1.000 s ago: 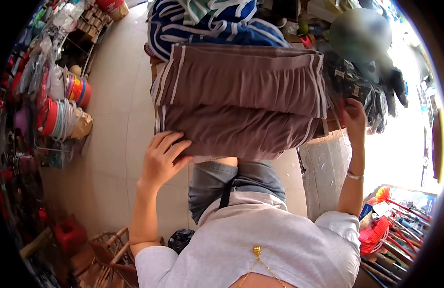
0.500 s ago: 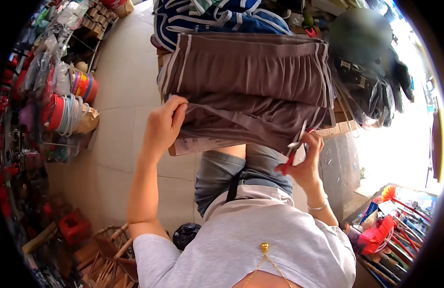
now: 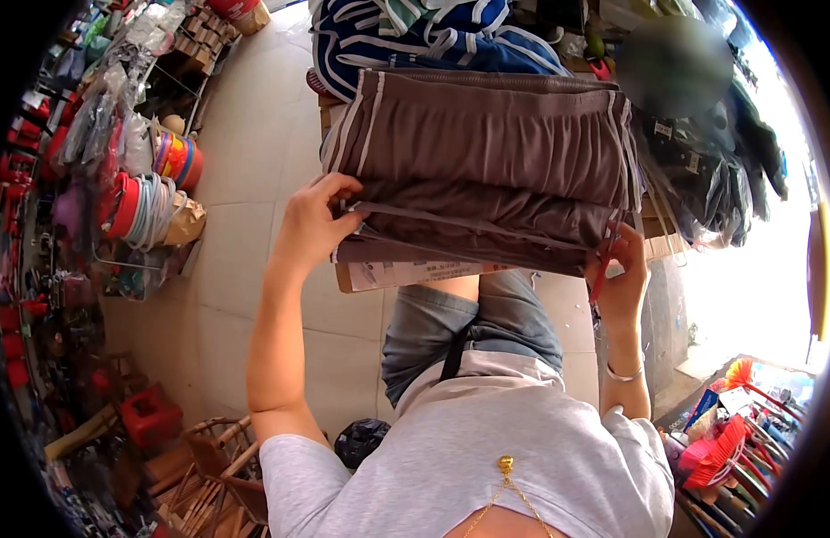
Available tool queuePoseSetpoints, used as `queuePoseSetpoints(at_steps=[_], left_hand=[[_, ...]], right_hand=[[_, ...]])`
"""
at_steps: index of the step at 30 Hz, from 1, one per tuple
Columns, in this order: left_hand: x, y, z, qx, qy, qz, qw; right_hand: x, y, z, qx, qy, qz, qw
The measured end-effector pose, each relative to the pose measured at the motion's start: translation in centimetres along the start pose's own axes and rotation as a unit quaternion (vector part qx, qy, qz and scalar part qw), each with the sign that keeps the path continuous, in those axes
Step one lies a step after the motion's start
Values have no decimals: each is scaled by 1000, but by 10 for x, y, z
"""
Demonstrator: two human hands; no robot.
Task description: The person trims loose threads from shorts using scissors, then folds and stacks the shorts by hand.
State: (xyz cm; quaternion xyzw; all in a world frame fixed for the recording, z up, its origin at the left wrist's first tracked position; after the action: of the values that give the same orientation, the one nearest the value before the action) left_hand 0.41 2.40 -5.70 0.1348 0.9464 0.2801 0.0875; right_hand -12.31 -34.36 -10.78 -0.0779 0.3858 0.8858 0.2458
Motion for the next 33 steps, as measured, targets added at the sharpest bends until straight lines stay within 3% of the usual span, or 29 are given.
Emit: queuePoseSetpoints(at_steps=[2,6,7,8,9,11,12,13,15,17,19,20,21,23,24,25,26,27,28,30,33], left_hand=[[3,4,-1,-21,114,12,993],[9,14,26,131,160,41,978],[14,17,39,372,150,37,915],[16,14,44,588,138,33,796],[16,7,42,590,137,47,794],[17,-1,38,752,129,-25,646],[17,-7,43,817,94,22,569],[17,-14,52,816,96,30,569],[16,-25,63,900,34,40,433],[12,-36,66,907,58,12,418],[2,-49,55,916,-36,158,366],[8,-49,49,891,29,31,453],[5,-52,35,889,35,43,454],[9,-53,23,644,65,-164,745],[11,-56,25,526,61,-239,814],[14,-59,17,522,63,-234,818],[18,-62,2,305,-46,-294,905],[20,-69,-12,69,-155,-332,928],[22,-81,-22,101,-245,-316,911],[25,-102,-60,49,-316,-135,938],[6,-142,-101,59,-310,-38,948]], right_hand=[[-4,1,0,-48,-24,18,998],[-12,2,-5,-244,-127,62,960],[-15,2,-3,-323,-159,63,931],[-15,0,1,-387,-198,51,899],[-17,0,-5,-436,-210,83,871],[-15,-10,-7,-512,-232,74,824],[-14,-16,-7,-564,-236,61,789],[-12,-18,-9,-565,-237,53,789],[-11,-21,-8,-693,-207,86,685],[-13,-21,1,-715,-200,82,665],[-14,-20,6,-755,-210,86,616],[-14,-22,3,-755,-209,81,616],[-13,-24,-3,-762,-188,85,613],[-11,-23,-4,-771,-172,87,607],[-11,-20,-1,-751,-176,93,629],[-10,-19,2,-732,-180,100,650],[-8,-21,3,-720,-186,88,663],[-8,-22,3,-723,-187,83,660],[-7,-21,3,-695,-186,75,690],[-4,-20,5,-668,-189,71,716],[-4,-17,6,-646,-190,66,736]])
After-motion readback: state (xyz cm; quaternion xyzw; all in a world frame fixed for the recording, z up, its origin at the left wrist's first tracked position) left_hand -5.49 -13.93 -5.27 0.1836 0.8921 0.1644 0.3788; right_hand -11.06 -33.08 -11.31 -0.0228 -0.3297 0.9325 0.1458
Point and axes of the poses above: each hand's wrist, its own x-axis away from the middle knuckle, its own y-axis out of the back of the hand, z = x × y, the point moved 1 cm from there along -x, towards the middle knuckle, and after that the axes turned 13 degrees about x, right-handed, at the moved point
